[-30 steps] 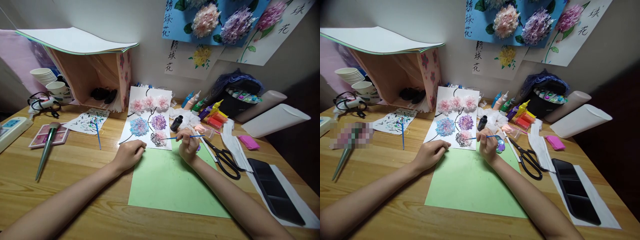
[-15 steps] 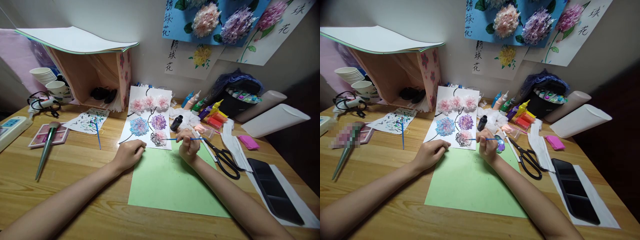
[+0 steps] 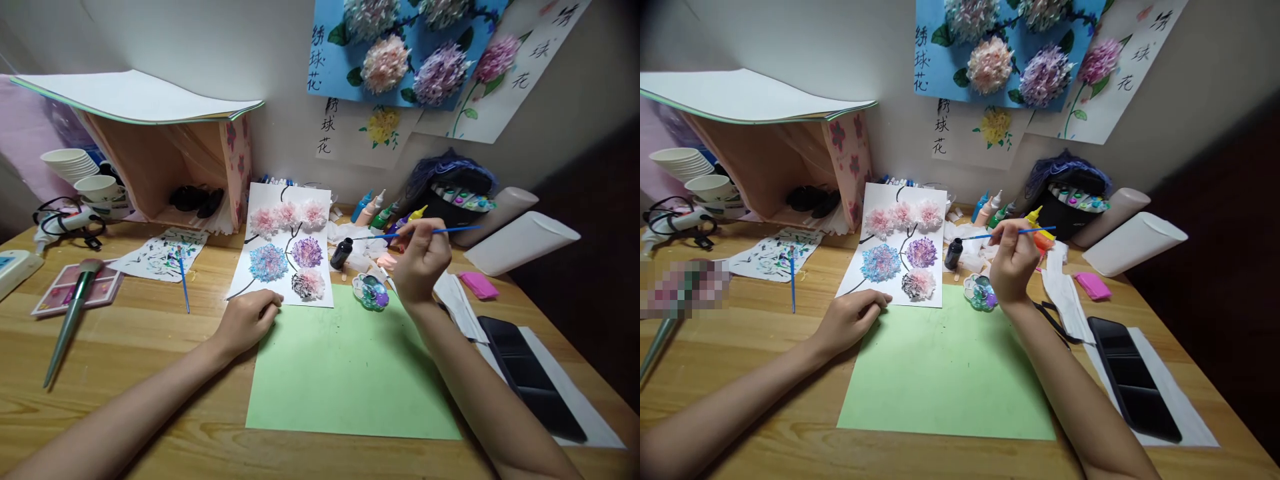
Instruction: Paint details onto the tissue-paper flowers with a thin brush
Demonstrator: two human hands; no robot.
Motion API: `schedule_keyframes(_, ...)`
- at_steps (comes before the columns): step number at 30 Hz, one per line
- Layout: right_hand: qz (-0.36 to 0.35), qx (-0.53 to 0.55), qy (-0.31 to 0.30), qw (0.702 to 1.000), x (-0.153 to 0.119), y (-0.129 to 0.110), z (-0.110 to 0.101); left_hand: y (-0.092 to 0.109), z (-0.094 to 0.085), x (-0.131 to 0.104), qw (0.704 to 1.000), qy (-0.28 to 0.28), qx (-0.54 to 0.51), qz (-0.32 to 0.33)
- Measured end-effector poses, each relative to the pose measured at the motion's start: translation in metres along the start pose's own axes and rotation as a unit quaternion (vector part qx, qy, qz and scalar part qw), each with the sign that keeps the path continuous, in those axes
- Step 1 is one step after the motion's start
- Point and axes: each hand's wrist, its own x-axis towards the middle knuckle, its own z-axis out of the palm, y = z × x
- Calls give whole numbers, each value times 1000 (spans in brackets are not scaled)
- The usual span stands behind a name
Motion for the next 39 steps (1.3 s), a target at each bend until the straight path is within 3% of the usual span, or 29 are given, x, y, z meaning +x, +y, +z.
schedule_keyframes(10, 8, -43, -126, 991, 5, 15, 0, -1, -1, -1, 1000, -1, 3, 3)
schedule_keyframes(22, 32, 2, -104, 994, 10, 13, -3, -2, 0, -1, 1000, 3, 9, 11)
schedule_keyframes(30, 160, 122, -60, 978, 14, 1, -1, -3, 1, 1, 1000, 2, 1, 3)
schedule_keyframes(33, 179, 154, -118, 964, 1, -7, 4, -2, 1, 1, 1000, 0, -2, -2)
schedule_keyframes(39, 84, 97, -309, 942, -26, -21, 9, 1, -1, -1, 1000, -4, 1, -4)
